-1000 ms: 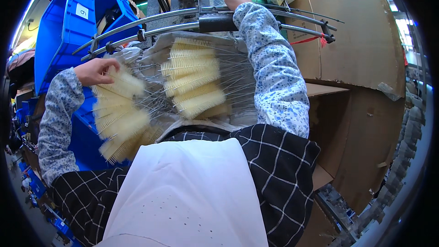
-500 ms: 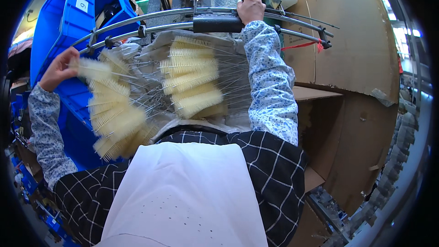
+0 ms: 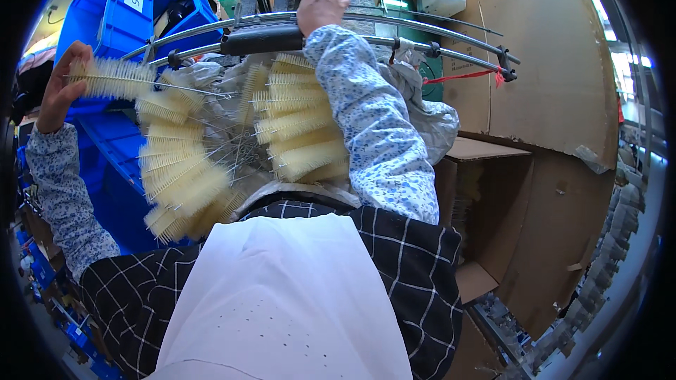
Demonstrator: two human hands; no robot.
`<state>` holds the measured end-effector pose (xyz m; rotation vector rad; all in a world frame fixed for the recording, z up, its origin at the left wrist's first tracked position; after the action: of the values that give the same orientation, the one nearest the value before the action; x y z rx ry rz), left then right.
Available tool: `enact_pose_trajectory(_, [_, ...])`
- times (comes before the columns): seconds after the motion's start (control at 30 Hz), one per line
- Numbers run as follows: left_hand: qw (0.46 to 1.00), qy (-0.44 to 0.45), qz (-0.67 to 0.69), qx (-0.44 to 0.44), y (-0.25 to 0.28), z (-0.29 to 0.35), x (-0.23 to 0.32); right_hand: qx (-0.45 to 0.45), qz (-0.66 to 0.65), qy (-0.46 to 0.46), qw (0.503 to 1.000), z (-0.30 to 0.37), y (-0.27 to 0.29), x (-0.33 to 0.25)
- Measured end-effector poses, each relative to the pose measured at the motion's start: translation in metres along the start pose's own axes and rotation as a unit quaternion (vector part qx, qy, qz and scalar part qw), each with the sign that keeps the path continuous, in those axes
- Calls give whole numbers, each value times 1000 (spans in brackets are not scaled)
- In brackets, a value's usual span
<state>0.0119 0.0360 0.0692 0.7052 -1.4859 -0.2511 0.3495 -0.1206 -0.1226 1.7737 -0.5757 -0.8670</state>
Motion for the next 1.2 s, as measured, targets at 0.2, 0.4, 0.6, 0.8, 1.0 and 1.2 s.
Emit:
enact_pose_trajectory(0.2, [998,-27,16,-49,-17,-26,13,-2,1,16,1000,-1,7,8])
enact_pose_trajectory(0.4, [999,-33,10,-11,4,-11,3,67,42,36,996,-23,19,104])
enact_pose_trajectory(0.6, [994,14,99,39,13,-8,-12,-20,-42,-3,999,-75,40,175])
enact_pose_trajectory(0.8, [990,-41,137,-9,-49,-60,15,-85,52,68,993,-73,60,180])
enact_pose_trajectory(1.0, [964,-147,162,-151,-93,-87,16,-415,-193,108,882,2,136,171])
enact_pose_trajectory(1.2, [961,-168,203,-82,-182,-121,34,-576,-459,121,666,71,137,71])
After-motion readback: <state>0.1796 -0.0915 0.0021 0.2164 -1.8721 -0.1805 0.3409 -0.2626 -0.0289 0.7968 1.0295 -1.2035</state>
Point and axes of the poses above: each hand's wrist, its own z-axis away from the middle knuckle, its own y-axis out of the back of the hand, x = y × z, the point moved 2 cm from there along -z, towards the middle knuckle, and after that the axes turned 11 degrees about -y, right-handed, at the moved point
